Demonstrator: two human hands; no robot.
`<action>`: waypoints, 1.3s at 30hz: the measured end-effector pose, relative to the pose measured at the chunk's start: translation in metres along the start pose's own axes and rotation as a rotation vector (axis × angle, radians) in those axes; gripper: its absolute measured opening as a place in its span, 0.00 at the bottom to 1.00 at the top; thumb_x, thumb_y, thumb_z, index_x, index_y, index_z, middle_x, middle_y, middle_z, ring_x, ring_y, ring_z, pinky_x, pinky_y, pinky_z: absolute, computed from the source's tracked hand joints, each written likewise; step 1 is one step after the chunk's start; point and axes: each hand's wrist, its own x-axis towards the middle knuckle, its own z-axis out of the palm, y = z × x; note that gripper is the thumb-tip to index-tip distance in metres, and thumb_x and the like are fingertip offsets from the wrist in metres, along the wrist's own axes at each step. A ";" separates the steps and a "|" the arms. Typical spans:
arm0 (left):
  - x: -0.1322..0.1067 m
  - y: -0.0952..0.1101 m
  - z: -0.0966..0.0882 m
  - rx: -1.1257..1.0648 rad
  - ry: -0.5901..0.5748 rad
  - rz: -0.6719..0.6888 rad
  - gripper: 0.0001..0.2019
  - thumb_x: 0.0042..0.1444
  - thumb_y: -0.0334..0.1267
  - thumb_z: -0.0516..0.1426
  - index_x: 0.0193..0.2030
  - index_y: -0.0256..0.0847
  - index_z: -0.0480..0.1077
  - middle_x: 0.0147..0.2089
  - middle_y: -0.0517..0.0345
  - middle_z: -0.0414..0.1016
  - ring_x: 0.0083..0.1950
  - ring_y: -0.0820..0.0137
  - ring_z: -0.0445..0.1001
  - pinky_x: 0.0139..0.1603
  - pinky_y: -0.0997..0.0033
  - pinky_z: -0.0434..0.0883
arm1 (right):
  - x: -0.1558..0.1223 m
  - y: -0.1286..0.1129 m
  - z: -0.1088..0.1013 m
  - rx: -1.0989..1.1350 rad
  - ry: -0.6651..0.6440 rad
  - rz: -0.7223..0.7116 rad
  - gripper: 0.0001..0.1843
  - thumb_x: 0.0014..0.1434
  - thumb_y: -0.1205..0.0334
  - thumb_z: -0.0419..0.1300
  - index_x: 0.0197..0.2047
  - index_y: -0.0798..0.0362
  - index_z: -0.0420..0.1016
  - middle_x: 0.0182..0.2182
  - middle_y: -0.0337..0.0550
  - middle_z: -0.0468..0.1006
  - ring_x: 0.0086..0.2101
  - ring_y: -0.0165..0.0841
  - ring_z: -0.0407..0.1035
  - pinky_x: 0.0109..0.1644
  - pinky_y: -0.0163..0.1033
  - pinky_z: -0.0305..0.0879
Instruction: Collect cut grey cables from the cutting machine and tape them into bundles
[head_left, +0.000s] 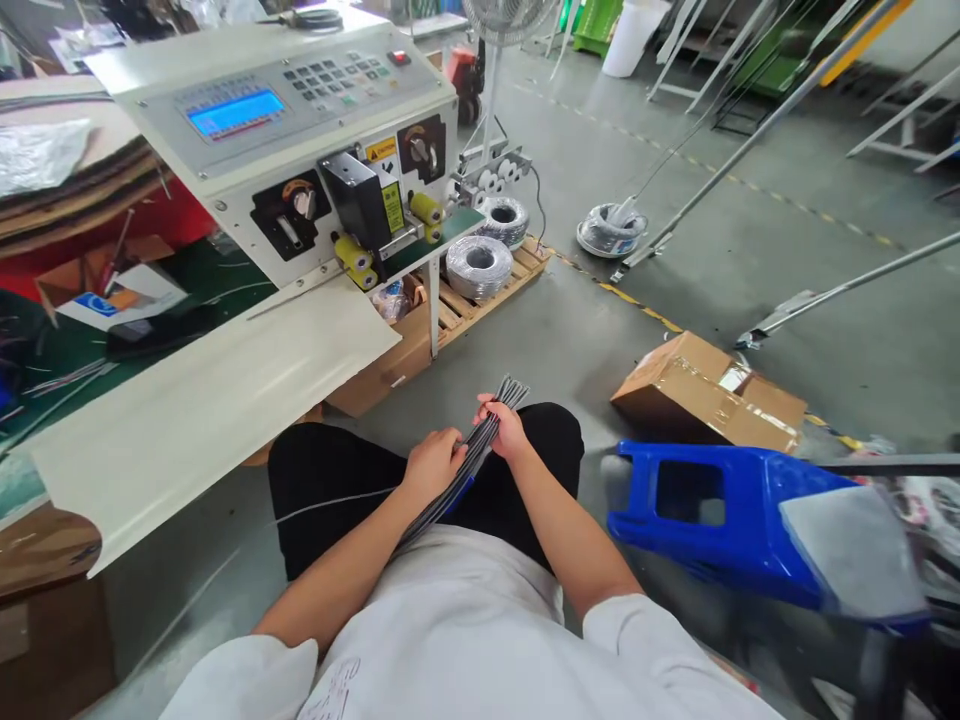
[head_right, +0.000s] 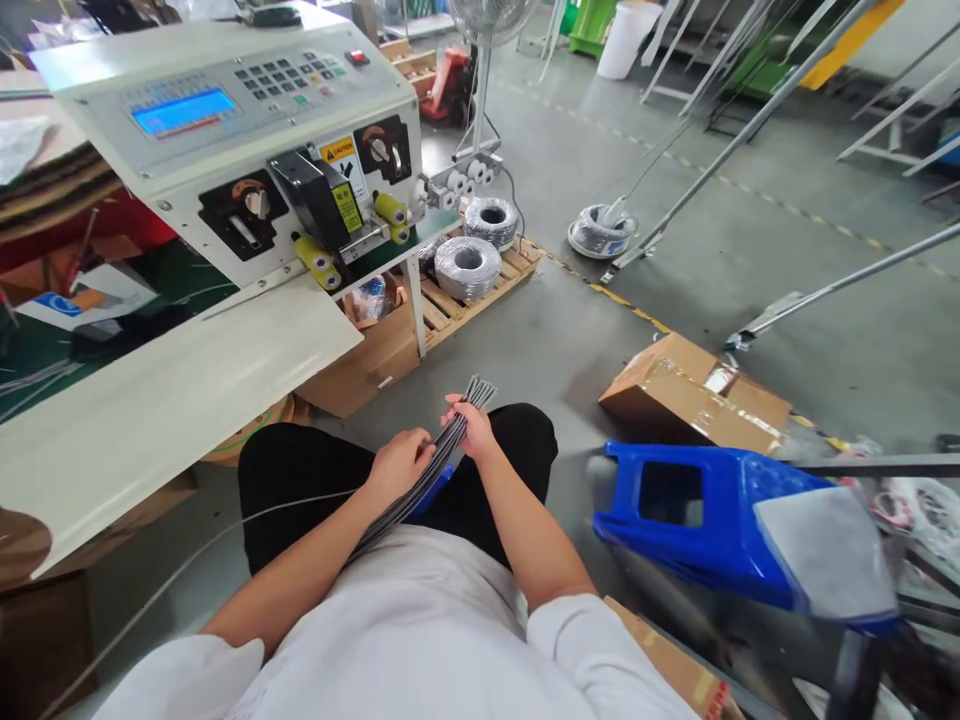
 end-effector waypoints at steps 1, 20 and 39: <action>-0.006 -0.008 -0.002 -0.011 -0.039 -0.008 0.11 0.66 0.45 0.49 0.49 0.46 0.69 0.42 0.56 0.77 0.46 0.66 0.74 0.40 0.69 0.66 | 0.000 0.000 0.000 0.019 0.005 -0.001 0.10 0.48 0.60 0.64 0.36 0.50 0.76 0.18 0.32 0.71 0.23 0.31 0.69 0.32 0.38 0.68; -0.154 -0.116 -0.022 -0.475 -0.151 -0.284 0.23 0.64 0.55 0.47 0.57 0.48 0.70 0.59 0.53 0.73 0.63 0.62 0.70 0.65 0.61 0.68 | 0.019 0.012 0.004 0.046 0.127 0.079 0.15 0.48 0.64 0.65 0.42 0.53 0.78 0.28 0.43 0.82 0.29 0.35 0.77 0.33 0.38 0.74; 0.004 -0.084 -0.196 0.440 0.895 -0.107 0.26 0.63 0.40 0.52 0.67 0.40 0.59 0.64 0.42 0.63 0.65 0.51 0.61 0.63 0.50 0.63 | 0.021 0.017 -0.008 0.026 0.104 0.093 0.16 0.44 0.62 0.68 0.39 0.51 0.78 0.25 0.37 0.81 0.32 0.35 0.78 0.46 0.43 0.76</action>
